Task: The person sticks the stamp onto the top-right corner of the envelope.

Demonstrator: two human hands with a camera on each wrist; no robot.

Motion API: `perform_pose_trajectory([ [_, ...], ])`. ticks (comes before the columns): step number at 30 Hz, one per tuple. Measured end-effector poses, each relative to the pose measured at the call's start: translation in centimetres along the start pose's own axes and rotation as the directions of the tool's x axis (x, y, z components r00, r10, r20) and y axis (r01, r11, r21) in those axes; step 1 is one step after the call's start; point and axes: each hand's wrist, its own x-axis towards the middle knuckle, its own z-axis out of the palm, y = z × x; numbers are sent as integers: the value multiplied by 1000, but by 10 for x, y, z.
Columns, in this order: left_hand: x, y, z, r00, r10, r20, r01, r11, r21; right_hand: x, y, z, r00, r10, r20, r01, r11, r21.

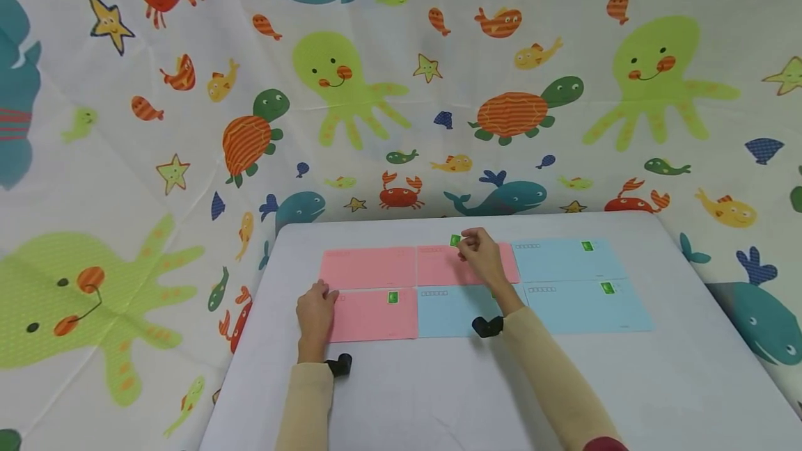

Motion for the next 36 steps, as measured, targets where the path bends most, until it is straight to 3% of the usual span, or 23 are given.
perform_pose_trajectory([
  [13,-1,-2,1,1000,-2,5,2,1000,-1,11,-7,25,997,-10,74,13,999,-33],
  [24,0,-3,2,1000,-7,11,7,1000,-7,18,-11,40,993,-1,115,1,1000,-4],
  [36,-7,-3,3,1000,-13,-22,13,1000,1,17,-21,65,980,2,198,2,1000,-22],
])
